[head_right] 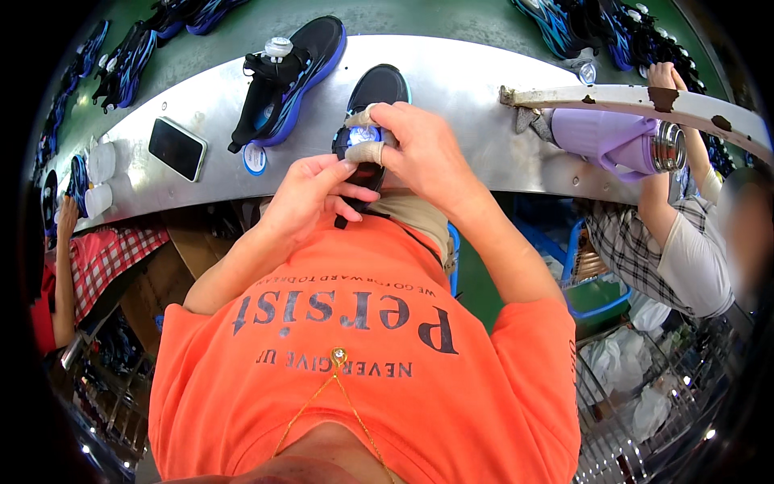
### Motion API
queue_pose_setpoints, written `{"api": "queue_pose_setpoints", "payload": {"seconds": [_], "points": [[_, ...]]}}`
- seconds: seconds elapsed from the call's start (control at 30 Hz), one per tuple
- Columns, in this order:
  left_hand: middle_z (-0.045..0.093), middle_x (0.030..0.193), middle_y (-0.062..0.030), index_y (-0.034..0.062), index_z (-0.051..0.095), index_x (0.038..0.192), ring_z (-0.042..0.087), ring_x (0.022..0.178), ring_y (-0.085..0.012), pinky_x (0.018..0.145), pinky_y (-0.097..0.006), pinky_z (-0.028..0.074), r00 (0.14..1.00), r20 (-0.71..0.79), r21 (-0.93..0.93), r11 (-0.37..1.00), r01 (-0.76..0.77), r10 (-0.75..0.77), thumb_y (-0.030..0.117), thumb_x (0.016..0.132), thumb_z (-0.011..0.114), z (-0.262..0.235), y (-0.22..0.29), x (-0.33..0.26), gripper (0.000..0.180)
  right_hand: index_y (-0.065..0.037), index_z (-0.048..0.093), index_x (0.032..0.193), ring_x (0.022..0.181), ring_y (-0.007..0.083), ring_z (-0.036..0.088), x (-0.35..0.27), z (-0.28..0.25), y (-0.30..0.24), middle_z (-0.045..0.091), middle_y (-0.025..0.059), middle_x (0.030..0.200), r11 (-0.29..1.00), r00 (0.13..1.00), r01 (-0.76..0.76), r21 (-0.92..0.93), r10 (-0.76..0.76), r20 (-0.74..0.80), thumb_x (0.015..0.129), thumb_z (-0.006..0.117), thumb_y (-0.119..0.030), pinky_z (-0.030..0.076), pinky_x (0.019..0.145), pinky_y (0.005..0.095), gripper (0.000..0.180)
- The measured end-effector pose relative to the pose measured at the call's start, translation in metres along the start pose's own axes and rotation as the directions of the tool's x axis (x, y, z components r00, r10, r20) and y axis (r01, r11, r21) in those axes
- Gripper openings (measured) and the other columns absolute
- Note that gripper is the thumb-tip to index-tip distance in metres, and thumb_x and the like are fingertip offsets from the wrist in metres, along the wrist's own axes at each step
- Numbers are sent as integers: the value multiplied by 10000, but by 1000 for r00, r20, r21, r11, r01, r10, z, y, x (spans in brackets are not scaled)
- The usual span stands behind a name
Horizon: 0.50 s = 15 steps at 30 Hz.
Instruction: The person applies adhesive labels to the tongue area of several shoes by hand, picking up one label at a time from the table and pressing it onto the shoe.
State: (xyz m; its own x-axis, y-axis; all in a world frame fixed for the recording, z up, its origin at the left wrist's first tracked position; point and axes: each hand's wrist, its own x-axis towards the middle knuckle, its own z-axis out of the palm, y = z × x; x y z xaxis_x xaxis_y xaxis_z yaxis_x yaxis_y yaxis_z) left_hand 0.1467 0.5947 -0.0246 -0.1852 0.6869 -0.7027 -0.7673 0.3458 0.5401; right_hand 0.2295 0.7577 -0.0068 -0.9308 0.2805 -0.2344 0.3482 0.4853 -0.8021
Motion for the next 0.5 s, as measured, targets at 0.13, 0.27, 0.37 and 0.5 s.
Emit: {"api": "queue_pose_setpoints", "payload": {"seconds": [0.13,0.27,0.37,0.5], "points": [[628,1057,-128,-47,599,1074,656,794,-175,563,-256,524,999,32,112,994,8,-11,181,956,498,-11,21,-26,276,-95,585,1203,1012,302,531,-5,0,8,535,160,1102,991,986,124,-55,-130,-106,716,753,-211,447,847,366,528],[652,1020,-111,-4,613,1148,593,755,-79,637,-224,472,689,-243,671,632,-389,682,91,919,523,-59,55,-32,264,-32,399,1357,1189,452,429,-26,36,7,380,273,1282,993,976,11,-117,-36,-213,688,709,-95,408,979,440,740],[663,987,-136,37,594,1191,615,758,-149,728,-282,488,591,-349,809,552,-203,728,151,875,583,-76,73,-6,336,-34,447,1304,1119,448,479,0,36,23,463,244,1191,979,925,156,-130,-191,-328,660,589,48,445,930,425,665],[662,954,-168,26,595,1179,635,825,-267,787,-335,483,651,-161,872,416,-258,742,160,843,587,-100,69,37,361,-34,552,1144,929,358,557,83,-22,54,560,175,976,935,828,142,-326,-292,-478,704,603,-57,471,784,400,444]]}}
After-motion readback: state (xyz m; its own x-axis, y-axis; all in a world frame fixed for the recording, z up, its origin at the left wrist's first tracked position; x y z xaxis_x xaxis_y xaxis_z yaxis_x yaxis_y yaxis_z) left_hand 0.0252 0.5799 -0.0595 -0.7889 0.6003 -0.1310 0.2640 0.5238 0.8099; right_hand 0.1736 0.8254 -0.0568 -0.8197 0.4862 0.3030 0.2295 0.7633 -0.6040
